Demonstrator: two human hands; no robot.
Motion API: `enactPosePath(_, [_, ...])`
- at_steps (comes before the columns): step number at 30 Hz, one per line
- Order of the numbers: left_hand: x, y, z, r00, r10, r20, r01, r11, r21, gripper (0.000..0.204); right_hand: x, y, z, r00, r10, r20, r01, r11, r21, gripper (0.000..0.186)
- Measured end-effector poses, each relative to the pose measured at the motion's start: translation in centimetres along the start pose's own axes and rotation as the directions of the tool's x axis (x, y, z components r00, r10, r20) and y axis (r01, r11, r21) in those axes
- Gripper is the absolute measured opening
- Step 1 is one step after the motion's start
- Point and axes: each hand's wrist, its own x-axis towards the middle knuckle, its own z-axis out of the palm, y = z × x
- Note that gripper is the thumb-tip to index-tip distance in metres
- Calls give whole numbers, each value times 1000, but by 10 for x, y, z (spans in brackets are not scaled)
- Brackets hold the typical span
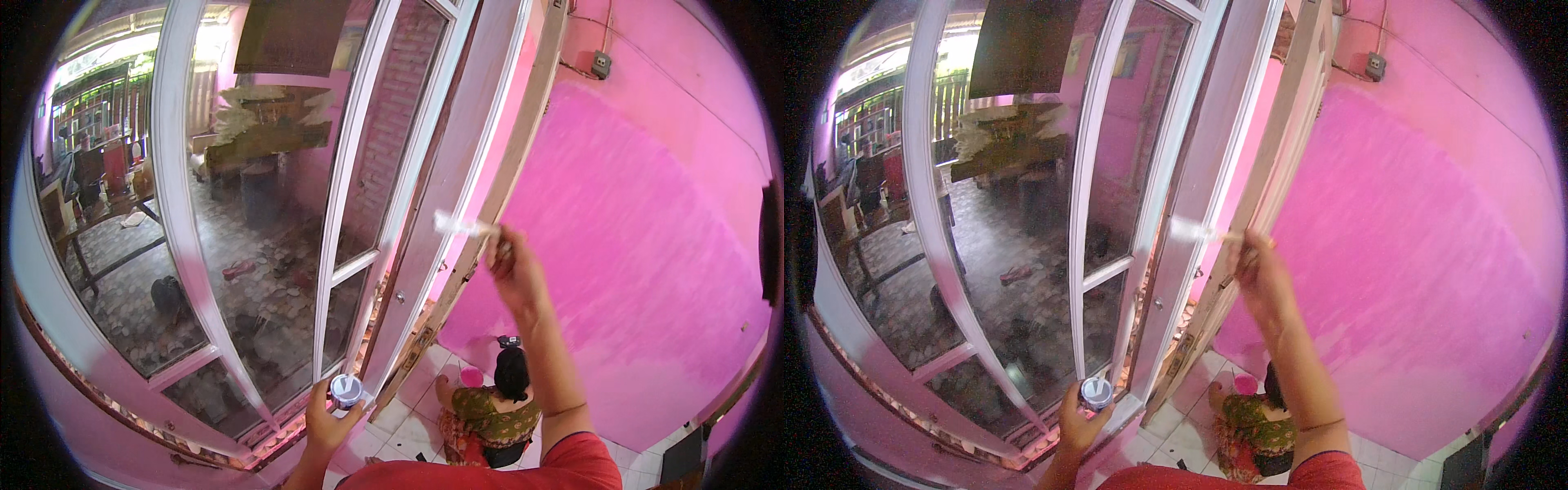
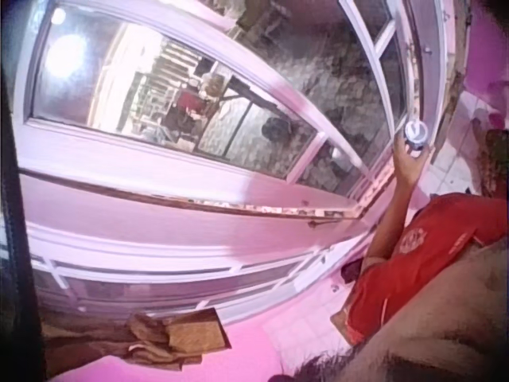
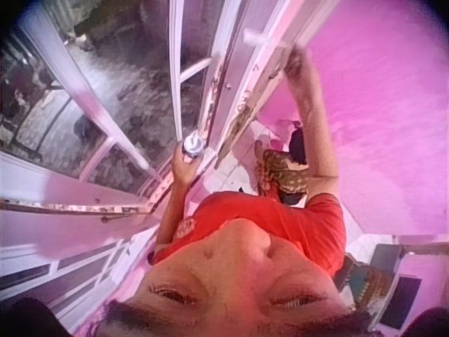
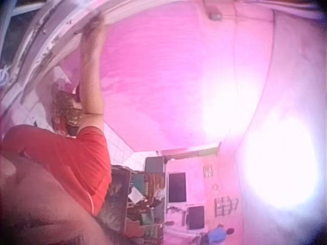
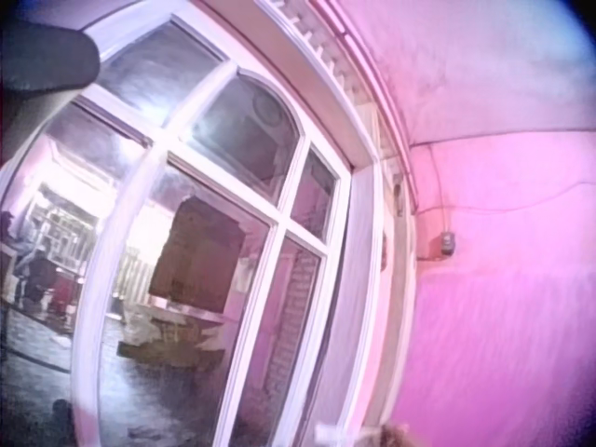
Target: The person paints a white wooden door frame using a paint brush and white paint from a small container.
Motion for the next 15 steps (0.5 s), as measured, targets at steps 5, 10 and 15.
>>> enactPosePath(5, [-11, 15, -2, 999, -52, 13, 53, 997, -61, 54, 63, -92, 8, 928, -358, 99, 371, 909, -192, 21])
enactPosePath(10, [-22, 3, -9, 1000, -28, -10, 28, 998, 58, 59, 105, -152, 50, 791, -591, 162, 587, 655, -477, 28])
enactPosePath(15, [-30, -7, -12, 999, -52, 7, 52, 999, 11, 57, 114, -173, 76, 656, -635, 407, 655, 211, -726, 33])
